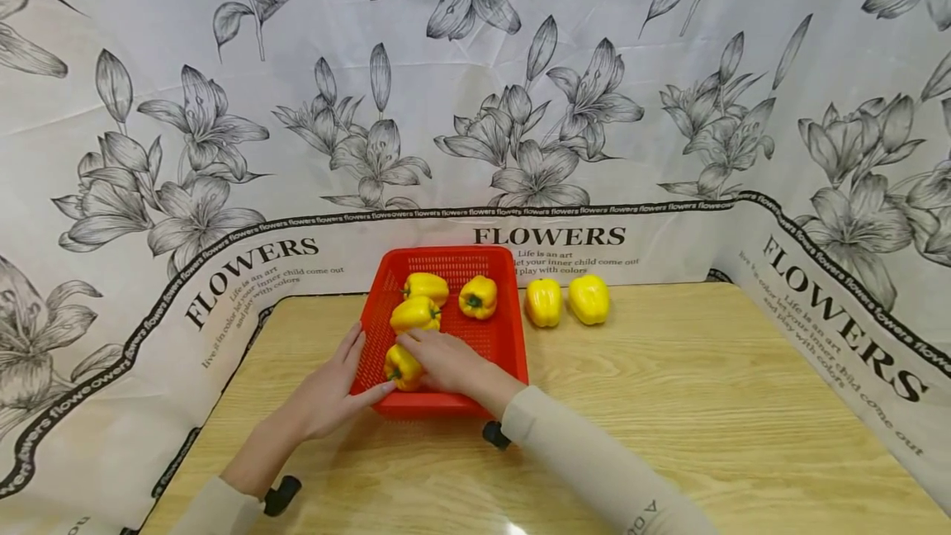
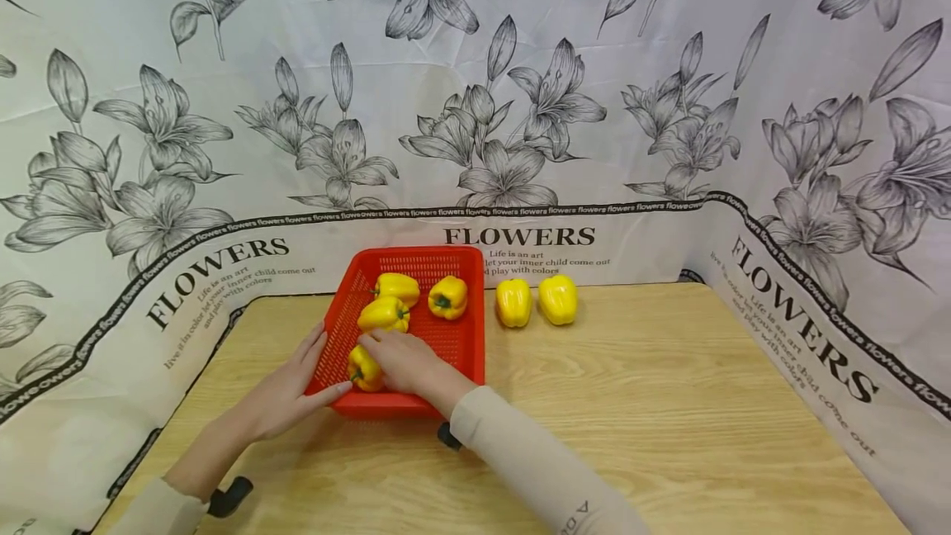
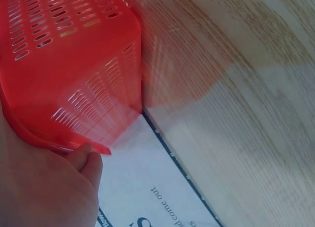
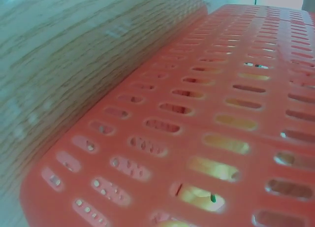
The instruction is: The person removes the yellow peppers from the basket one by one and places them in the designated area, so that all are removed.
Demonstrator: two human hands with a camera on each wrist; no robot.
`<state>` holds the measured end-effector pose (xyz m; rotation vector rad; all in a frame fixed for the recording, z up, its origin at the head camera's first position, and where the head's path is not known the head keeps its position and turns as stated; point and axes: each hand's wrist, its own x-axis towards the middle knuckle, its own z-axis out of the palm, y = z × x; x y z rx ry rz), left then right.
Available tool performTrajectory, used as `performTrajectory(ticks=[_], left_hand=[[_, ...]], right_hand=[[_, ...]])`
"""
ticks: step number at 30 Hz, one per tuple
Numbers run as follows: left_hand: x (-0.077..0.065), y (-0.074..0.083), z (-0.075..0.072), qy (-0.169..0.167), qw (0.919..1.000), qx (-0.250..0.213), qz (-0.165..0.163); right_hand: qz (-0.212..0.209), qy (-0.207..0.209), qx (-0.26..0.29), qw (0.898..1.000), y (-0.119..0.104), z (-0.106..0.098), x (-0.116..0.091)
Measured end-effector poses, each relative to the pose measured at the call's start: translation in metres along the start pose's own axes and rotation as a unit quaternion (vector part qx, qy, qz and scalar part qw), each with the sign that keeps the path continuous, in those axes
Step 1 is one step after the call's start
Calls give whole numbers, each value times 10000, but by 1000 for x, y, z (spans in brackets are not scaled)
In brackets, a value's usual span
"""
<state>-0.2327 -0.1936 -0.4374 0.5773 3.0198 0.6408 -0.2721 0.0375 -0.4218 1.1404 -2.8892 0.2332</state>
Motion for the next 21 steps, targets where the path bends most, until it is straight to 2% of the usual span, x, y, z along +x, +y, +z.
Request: performTrajectory(ticks=[4,9,12,18,21], left_hand=[[1,1,0,-61,10000,-39,-62],[0,1,-1,-40,10000,17,-46],[-2,0,-1,-50,10000,35,-57],[-2,2,-1,-83,9999,-6,-113],[-1,2,-1,-58,9999,-42,-96]], right_hand=[[211,77,275,9994,2,1,-2],[658,36,1075,9920,3,-9,-9],[813,144,1702,9819,3,-17,-16],[825,667,2609,9595,15,-39,-35],[865,872,3132,9417,25,-51,-45]])
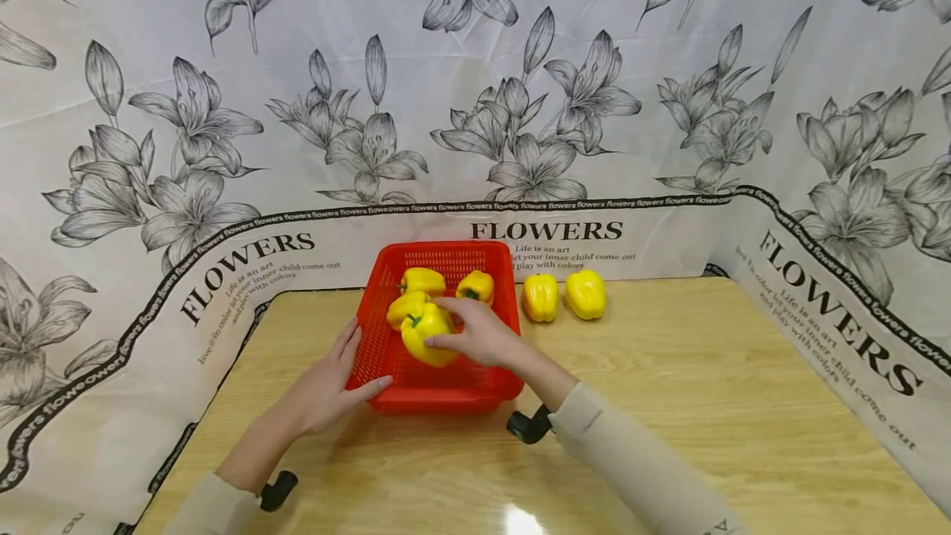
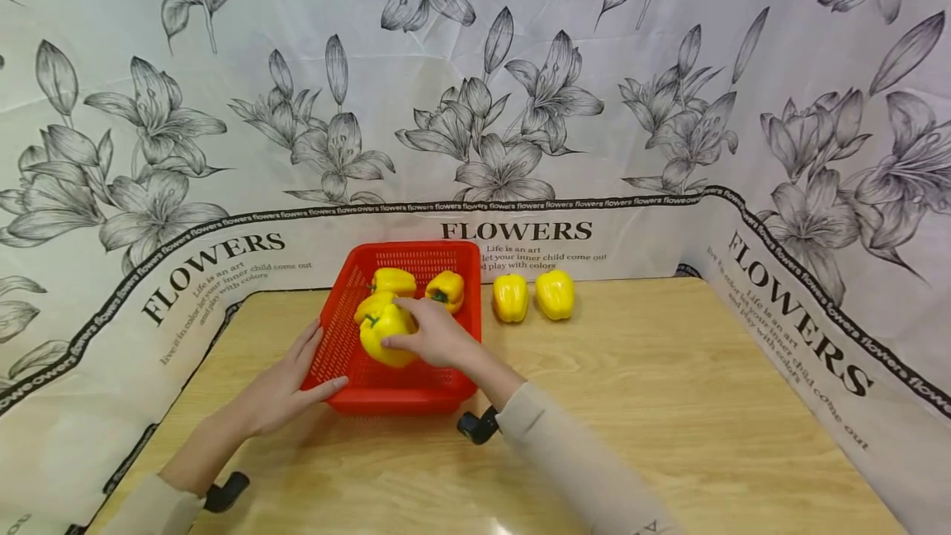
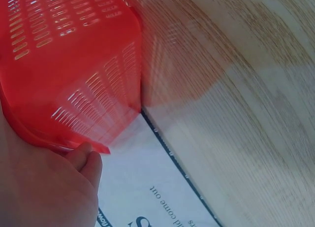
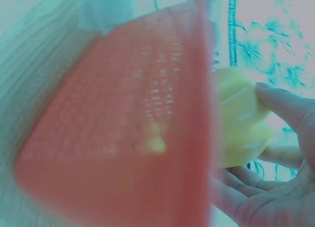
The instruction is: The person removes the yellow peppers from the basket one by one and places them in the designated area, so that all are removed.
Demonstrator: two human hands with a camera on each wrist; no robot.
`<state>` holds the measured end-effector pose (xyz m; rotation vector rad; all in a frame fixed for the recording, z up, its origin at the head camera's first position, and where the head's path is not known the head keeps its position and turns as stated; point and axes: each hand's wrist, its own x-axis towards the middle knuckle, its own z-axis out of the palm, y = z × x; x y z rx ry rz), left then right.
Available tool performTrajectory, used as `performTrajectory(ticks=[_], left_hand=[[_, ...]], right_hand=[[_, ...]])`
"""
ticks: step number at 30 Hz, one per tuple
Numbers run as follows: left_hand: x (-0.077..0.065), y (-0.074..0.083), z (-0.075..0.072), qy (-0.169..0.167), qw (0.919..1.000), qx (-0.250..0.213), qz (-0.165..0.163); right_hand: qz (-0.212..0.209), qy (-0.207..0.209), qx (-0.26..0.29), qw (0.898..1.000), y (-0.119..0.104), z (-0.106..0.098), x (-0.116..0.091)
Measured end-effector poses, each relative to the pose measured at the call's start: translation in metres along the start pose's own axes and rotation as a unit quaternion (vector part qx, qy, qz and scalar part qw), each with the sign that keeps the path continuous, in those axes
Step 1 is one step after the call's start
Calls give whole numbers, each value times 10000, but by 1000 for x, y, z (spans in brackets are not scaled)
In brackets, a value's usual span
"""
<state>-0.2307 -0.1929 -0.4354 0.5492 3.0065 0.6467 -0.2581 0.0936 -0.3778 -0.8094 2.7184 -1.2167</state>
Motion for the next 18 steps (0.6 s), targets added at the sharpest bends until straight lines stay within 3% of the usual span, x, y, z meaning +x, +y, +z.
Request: performTrajectory(ticks=[8,18], left_hand=[[1,-1,0,-61,10000,42,-48],[1,-2,0,-19,10000,72,-28]], right_hand=[[376,123,1254,9913,15,-38,-14],[767,318,1612,9834,26,-74,-24]])
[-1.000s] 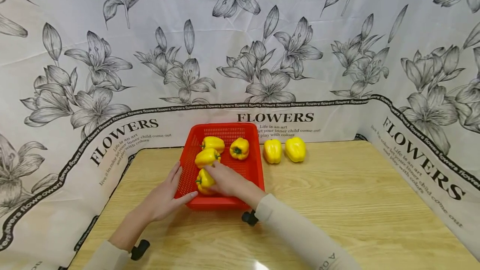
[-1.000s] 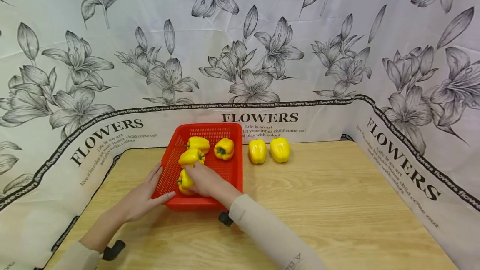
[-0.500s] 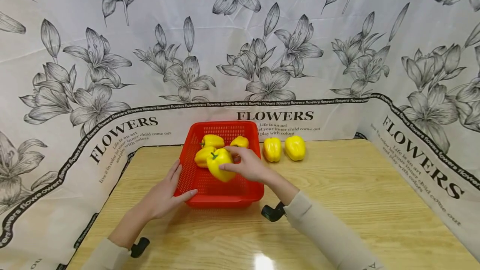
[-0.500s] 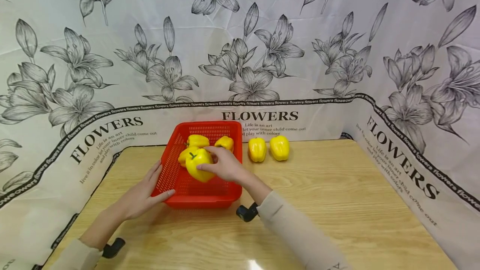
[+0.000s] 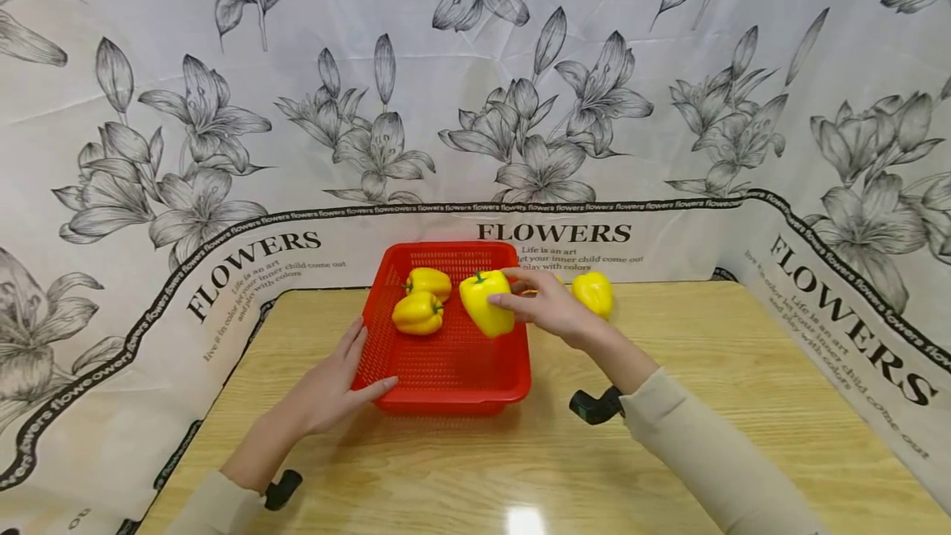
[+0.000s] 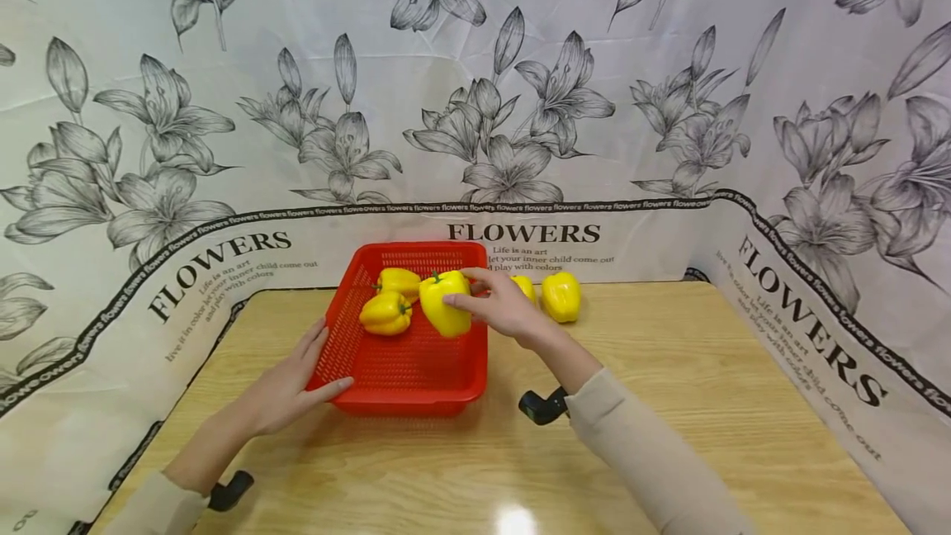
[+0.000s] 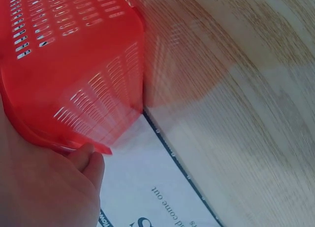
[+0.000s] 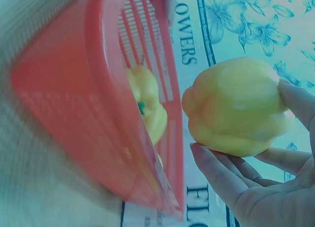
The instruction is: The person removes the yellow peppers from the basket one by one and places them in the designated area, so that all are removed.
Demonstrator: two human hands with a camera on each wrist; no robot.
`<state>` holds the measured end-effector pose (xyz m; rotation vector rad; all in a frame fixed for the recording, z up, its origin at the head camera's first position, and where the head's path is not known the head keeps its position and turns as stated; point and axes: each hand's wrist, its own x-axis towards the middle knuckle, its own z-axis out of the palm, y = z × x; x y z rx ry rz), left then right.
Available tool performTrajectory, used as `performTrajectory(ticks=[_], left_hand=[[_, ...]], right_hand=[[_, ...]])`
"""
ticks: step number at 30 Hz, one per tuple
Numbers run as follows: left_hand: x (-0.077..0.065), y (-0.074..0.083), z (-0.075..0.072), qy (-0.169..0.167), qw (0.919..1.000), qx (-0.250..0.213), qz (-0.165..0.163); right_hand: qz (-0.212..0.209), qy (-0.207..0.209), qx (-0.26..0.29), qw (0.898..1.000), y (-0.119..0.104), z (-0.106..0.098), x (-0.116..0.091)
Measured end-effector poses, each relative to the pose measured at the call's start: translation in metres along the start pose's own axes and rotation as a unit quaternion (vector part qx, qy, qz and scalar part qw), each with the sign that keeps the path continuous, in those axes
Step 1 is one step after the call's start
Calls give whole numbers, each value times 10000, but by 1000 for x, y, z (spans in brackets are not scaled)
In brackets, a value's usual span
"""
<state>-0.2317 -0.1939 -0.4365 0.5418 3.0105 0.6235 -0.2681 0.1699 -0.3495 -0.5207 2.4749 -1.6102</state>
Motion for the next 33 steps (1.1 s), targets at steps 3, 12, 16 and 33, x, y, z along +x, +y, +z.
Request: performTrajectory(ticks=[3,12,16,33], left_hand=[[-1,0,-1,17,10000,36,21],[0,4,1,84,9999,12,66],[-1,3,1,112,9999,45,78],[1,2,0,24,9999,87,75]], right_hand=[[177,91,20,9998,1,-12,-2],[324,249,49,9992,21,-52,-17],[578,324,-72,9978,31,-70,-24],[1075,808,-260,9906,75,-143,-34]])
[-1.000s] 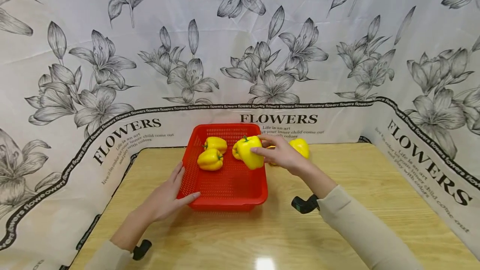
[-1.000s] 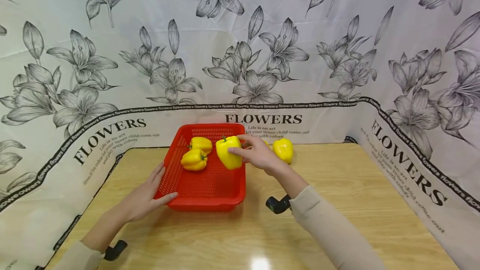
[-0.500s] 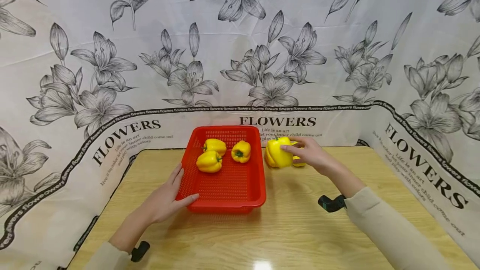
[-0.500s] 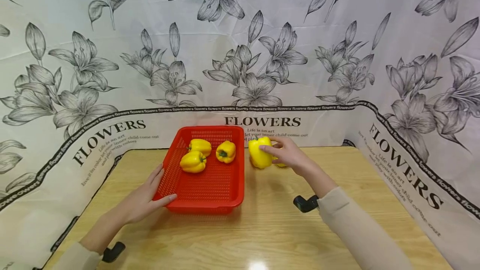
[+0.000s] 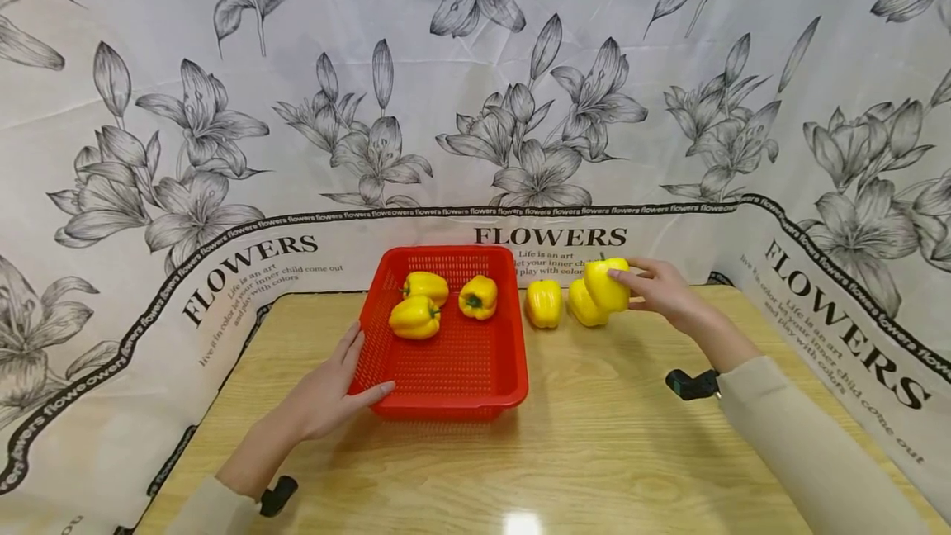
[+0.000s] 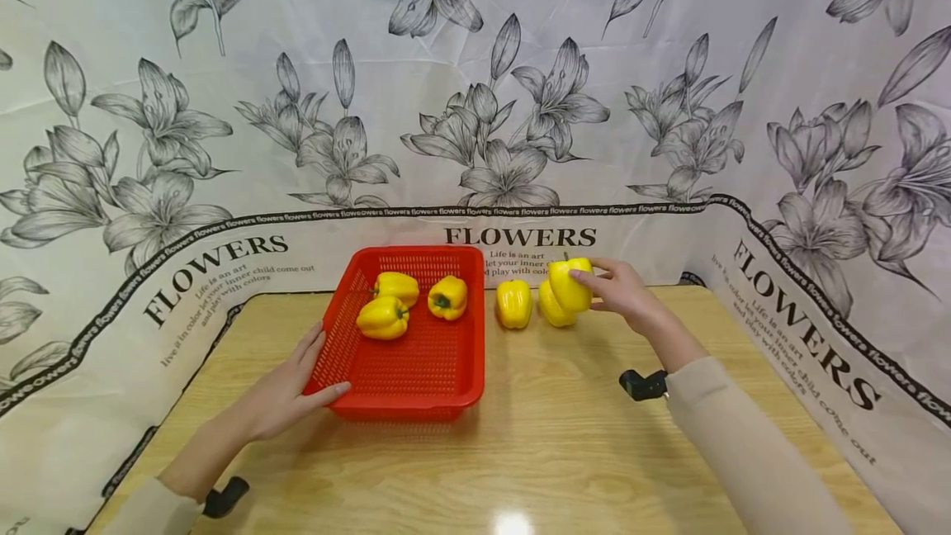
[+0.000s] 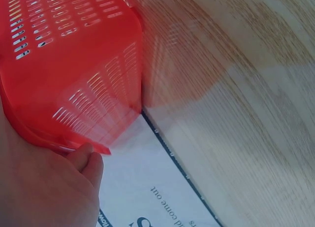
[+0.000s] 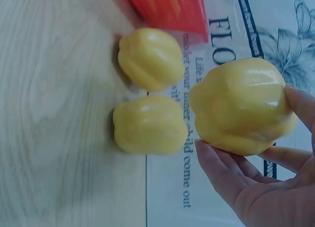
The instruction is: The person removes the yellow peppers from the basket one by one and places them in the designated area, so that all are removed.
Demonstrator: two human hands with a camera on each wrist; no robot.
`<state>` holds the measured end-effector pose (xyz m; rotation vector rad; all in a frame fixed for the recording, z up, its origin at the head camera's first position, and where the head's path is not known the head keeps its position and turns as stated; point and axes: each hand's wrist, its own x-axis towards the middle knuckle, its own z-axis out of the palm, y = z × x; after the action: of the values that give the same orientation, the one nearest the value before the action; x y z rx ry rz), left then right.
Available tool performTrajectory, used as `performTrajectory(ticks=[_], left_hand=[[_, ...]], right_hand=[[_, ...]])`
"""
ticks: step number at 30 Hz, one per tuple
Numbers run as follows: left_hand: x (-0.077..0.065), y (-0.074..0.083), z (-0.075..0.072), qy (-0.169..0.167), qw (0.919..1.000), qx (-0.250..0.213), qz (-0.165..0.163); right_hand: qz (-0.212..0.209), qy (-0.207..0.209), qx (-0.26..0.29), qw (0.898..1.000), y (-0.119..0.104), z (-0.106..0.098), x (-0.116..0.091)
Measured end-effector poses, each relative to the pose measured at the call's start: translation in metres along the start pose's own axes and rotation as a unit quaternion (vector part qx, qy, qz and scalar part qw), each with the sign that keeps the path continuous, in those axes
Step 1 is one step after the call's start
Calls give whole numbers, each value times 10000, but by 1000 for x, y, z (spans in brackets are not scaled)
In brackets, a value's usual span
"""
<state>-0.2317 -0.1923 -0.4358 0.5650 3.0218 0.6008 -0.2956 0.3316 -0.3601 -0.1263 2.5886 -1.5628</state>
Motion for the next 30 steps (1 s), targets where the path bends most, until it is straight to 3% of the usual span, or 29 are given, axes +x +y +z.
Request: performTrajectory(ticks=[8,15,20,30], left_hand=[[0,-1,-4,63,10000,-18,-31],[0,-1,-1,7,10000,-63,-28],[0,-2,-3,44,10000,-55,-26],[0,-2,-1,-30,10000,-27,-55]], right_hand=[[200,154,-65,9997,14,-16,13],[388,302,-85,9988,47,-26,20],[376,482,-22,9981,70,-26,27],[896,728,-4,9933,92,-22,39]])
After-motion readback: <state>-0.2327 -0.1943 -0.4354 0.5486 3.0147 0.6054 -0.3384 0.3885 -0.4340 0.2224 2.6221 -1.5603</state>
